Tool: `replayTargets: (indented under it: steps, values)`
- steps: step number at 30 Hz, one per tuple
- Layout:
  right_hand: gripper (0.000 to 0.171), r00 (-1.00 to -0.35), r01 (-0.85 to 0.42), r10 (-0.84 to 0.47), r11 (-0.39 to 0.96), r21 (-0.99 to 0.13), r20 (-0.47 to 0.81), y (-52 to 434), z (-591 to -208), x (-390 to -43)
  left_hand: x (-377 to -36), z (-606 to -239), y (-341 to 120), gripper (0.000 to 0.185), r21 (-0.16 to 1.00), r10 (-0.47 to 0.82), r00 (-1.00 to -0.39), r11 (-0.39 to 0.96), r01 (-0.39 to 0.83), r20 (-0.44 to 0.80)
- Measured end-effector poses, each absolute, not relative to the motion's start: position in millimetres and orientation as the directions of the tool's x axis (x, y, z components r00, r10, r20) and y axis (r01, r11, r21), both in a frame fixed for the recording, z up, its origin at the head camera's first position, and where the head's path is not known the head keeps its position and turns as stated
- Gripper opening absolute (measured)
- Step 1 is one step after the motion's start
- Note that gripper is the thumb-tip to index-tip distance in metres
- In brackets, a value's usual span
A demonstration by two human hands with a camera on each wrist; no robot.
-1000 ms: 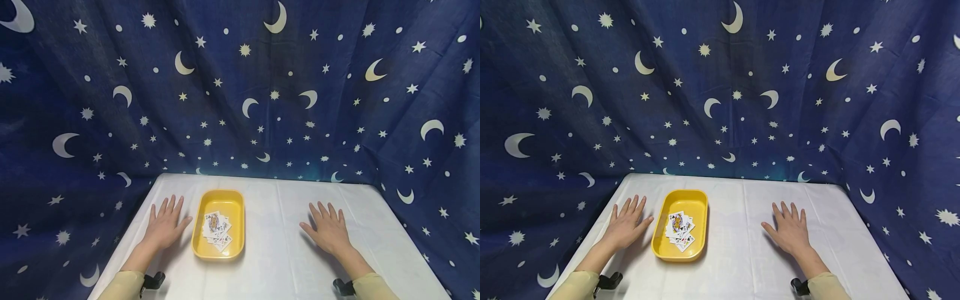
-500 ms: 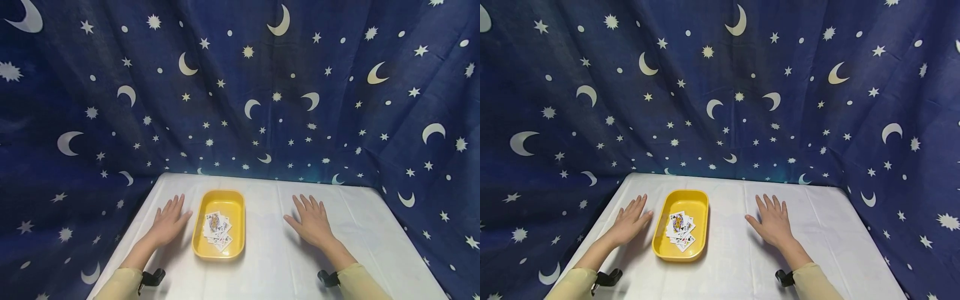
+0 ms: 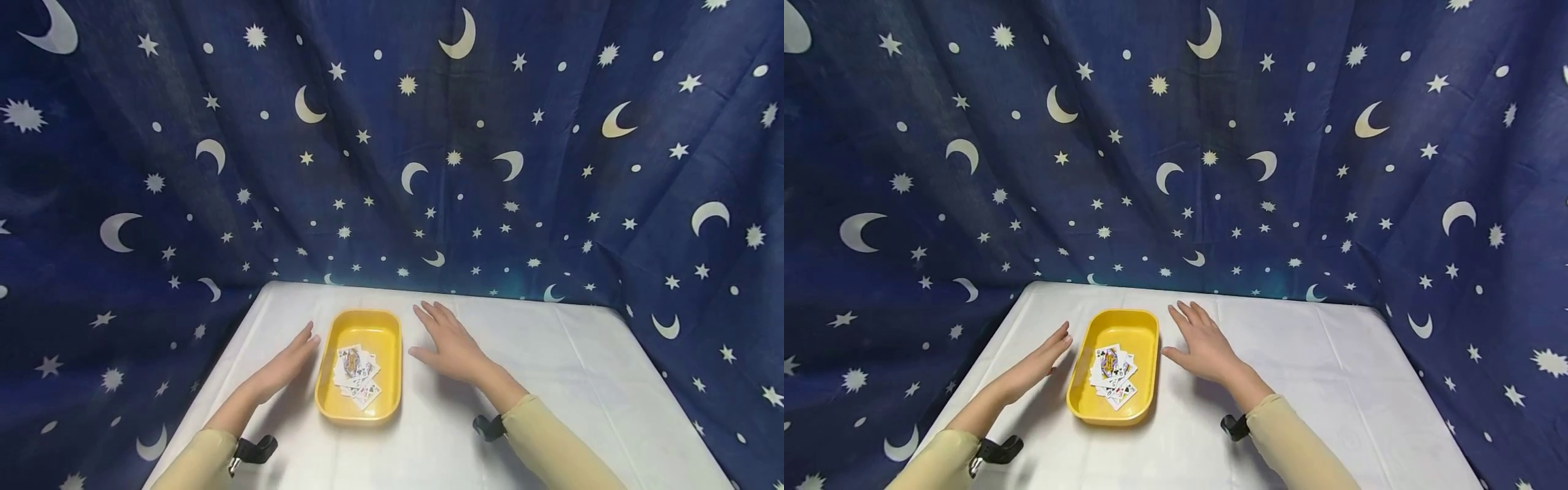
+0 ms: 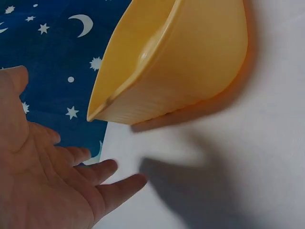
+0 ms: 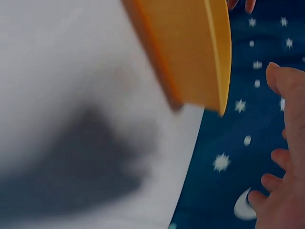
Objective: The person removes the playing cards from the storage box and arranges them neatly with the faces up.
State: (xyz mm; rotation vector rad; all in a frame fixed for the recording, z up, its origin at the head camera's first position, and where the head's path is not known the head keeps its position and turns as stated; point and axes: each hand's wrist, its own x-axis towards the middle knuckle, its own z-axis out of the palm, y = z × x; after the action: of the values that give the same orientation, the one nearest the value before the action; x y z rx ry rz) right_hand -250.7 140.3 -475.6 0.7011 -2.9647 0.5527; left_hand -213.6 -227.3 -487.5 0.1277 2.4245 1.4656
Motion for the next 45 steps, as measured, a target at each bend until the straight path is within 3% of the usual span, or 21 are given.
replayTargets:
  steps: [6, 15, 26, 34, 45]
  values:
    - [0.088, -0.819, -0.553, -0.569, 0.749, -0.365, 0.072, 98, -459, -261, -217, -496, -222, 0.084, 0.924, 0.228, -0.931, 0.325, -0.202, -0.284]
    - [0.088, -0.722, -0.642, -0.686, 0.713, -0.283, -0.09, 46, -462, -279, -226, -514, -222, 0.076, 0.935, 0.243, -0.911, 0.208, -0.287, -0.334]
    - [0.095, -0.721, -0.591, -0.651, 0.756, -0.281, -0.237, 23, -484, -286, -228, -531, -231, 0.082, 0.947, 0.344, -0.884, 0.164, -0.276, -0.317]
    - [0.097, -0.696, -0.644, -0.677, 0.736, -0.207, -0.239, 13, -493, -289, -225, -532, -234, 0.079, 0.958, 0.373, -0.882, 0.126, -0.259, -0.287]
    - [0.086, -0.7, -0.626, -0.657, 0.753, -0.203, -0.279, 8, -494, -290, -222, -534, -233, 0.076, 0.962, 0.386, -0.881, 0.116, -0.249, -0.275]
